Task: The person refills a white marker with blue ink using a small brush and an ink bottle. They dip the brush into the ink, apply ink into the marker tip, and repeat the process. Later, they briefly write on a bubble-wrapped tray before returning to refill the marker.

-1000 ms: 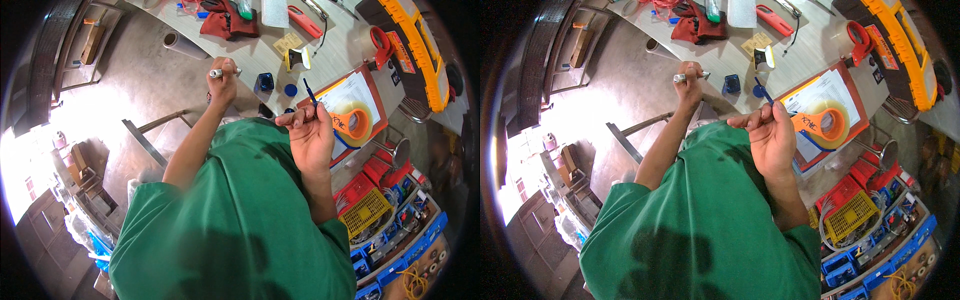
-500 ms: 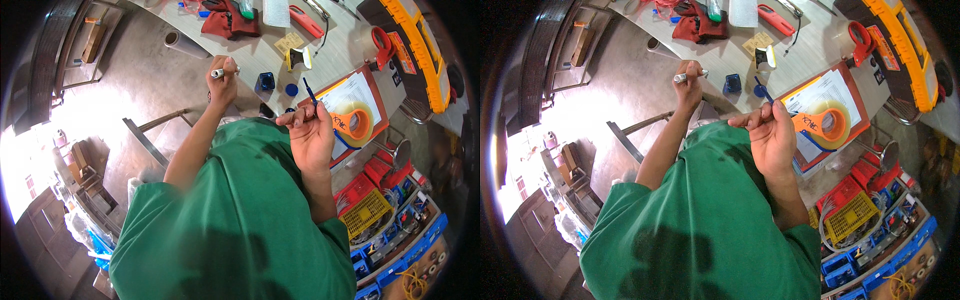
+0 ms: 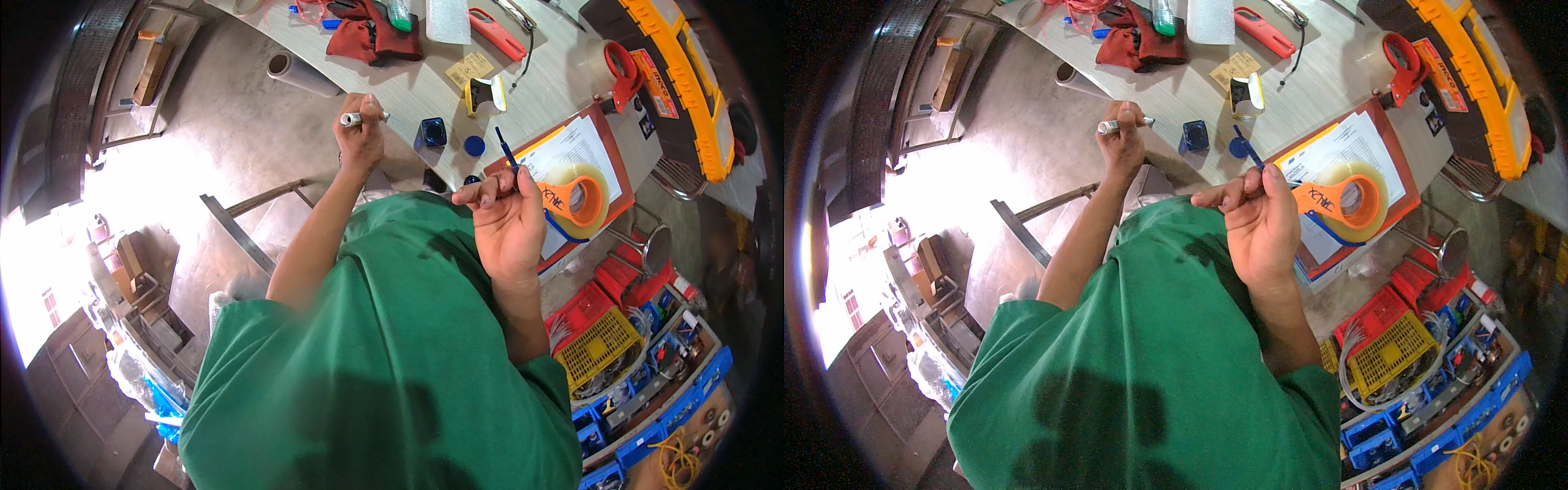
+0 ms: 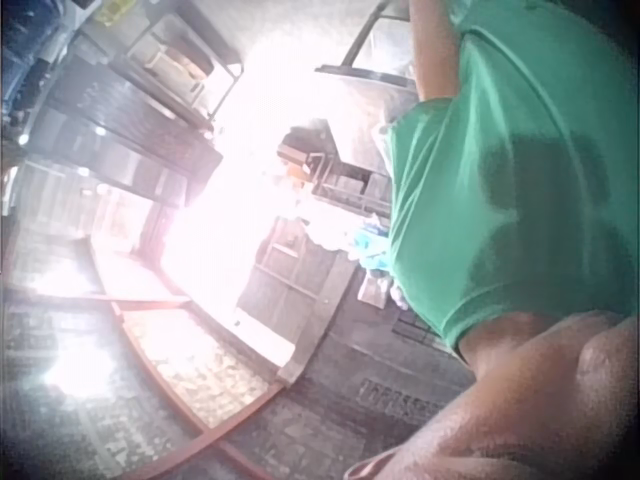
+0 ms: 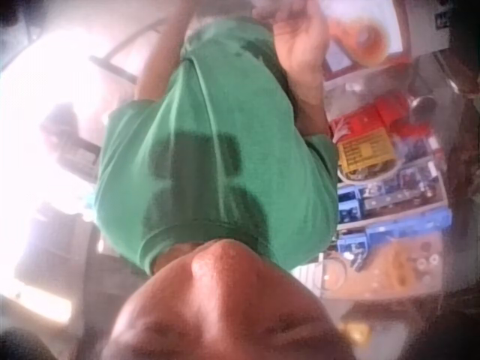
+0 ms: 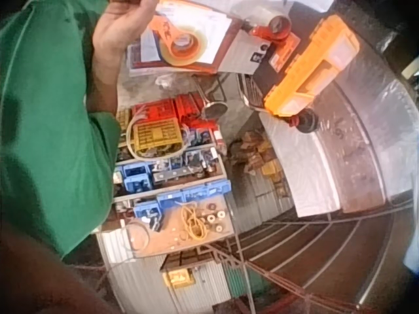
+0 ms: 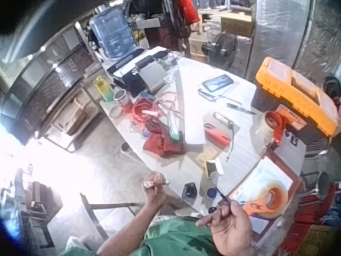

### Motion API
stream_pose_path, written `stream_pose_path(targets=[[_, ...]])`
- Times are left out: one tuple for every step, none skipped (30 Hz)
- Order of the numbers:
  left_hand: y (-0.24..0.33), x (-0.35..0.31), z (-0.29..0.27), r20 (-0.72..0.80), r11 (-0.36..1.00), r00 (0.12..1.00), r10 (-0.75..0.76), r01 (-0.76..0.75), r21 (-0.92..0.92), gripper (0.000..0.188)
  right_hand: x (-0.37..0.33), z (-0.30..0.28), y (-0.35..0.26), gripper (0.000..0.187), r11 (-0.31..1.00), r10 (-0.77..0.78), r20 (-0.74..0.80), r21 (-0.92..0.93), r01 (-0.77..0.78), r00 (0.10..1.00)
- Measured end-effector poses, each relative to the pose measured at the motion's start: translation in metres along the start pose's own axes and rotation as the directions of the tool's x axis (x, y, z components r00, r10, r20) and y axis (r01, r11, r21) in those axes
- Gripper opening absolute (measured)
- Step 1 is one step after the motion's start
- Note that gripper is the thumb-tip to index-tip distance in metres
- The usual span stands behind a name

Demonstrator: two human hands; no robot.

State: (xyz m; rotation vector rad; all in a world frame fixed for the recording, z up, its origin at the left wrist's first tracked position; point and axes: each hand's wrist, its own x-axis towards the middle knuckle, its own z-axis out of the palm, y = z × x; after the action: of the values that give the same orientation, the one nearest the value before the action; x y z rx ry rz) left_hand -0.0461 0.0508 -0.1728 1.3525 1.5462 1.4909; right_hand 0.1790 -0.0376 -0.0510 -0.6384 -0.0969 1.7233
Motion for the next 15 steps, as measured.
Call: stream_pose_path(targets=[[-0.001, 0.000, 0.000, 0.063, 0.999, 0.998, 0.026, -0.025, -0.023, 0.043, 0.000, 0.000, 0.000, 0.032, 1.000, -0.001, -0.010, -0.004, 0.001, 1.000], [-0.002, -0.002, 0.001, 0.107, 0.997, 0.992, 0.068, -0.064, -0.044, 0.043, 0.000, 0.000, 0.000, 0.032, 1.000, -0.004, -0.016, -0.010, 0.004, 1.000], [-0.002, -0.002, 0.001, 0.150, 0.993, 0.983, 0.111, -0.102, -0.066, 0.042, 0.000, 0.000, 0.000, 0.032, 1.000, 0.002, -0.017, -0.013, -0.002, 1.000], [-0.003, 0.000, 0.001, 0.142, 0.981, 0.973, 0.184, -0.172, -0.089, 0.041, 0.000, 0.000, 0.000, 0.032, 1.000, 0.003, -0.016, -0.018, -0.003, 1.000], [-0.004, 0.005, 0.002, 0.134, 0.964, 0.957, 0.255, -0.241, -0.114, 0.041, 0.000, 0.000, 0.000, 0.032, 1.000, 0.001, -0.024, -0.025, -0.002, 1.000], [-0.005, 0.009, 0.003, 0.133, 0.930, 0.925, 0.355, -0.336, -0.149, 0.040, -0.001, 0.000, 0.000, 0.032, 1.000, -0.002, -0.013, -0.022, 0.002, 1.000], [-0.005, 0.013, 0.002, 0.109, 0.972, 0.968, 0.228, -0.219, -0.083, 0.039, -0.001, 0.000, 0.000, 0.033, 1.000, -0.004, -0.012, -0.021, 0.004, 1.000], [-0.006, 0.018, 0.000, 0.085, 0.991, 0.988, 0.130, -0.128, -0.028, 0.038, -0.001, -0.001, 0.000, 0.033, 1.000, -0.001, -0.010, -0.022, 0.001, 1.000], [-0.006, 0.021, -0.002, 0.033, 0.998, 0.998, 0.051, -0.052, 0.025, 0.037, -0.001, -0.001, 0.000, 0.033, 1.000, -0.003, -0.011, -0.006, 0.003, 1.000], [-0.007, 0.026, -0.004, 0.089, 0.962, 0.962, 0.258, -0.264, 0.071, 0.036, 0.001, -0.001, 0.001, 0.033, 1.000, 0.001, -0.009, 0.010, -0.001, 1.000], [-0.008, 0.023, -0.004, 0.150, 0.964, 0.953, 0.262, -0.265, -0.003, 0.035, 0.002, -0.001, 0.001, 0.033, 1.000, 0.005, -0.004, 0.028, -0.005, 1.000], [-0.008, 0.017, -0.003, 0.188, 0.968, 0.949, 0.252, -0.245, -0.057, 0.035, 0.003, 0.000, 0.001, 0.033, 1.000, 0.004, -0.017, -0.004, -0.004, 1.000], [-0.009, 0.013, -0.003, 0.237, 0.962, 0.934, 0.267, -0.243, -0.126, 0.035, 0.003, 0.001, 0.001, 0.032, 0.999, 0.002, -0.031, -0.035, -0.003, 1.000], [-0.010, 0.009, -0.008, 0.293, 0.980, 0.937, 0.190, -0.200, 0.005, 0.032, 0.003, 0.002, 0.000, 0.032, 0.998, -0.003, -0.048, -0.062, 0.000, 0.999], [-0.011, 0.010, -0.009, 0.220, 0.975, 0.950, 0.223, -0.221, -0.034, 0.033, 0.004, 0.002, 0.000, 0.032, 0.997, -0.014, -0.045, -0.072, 0.011, 0.999]])
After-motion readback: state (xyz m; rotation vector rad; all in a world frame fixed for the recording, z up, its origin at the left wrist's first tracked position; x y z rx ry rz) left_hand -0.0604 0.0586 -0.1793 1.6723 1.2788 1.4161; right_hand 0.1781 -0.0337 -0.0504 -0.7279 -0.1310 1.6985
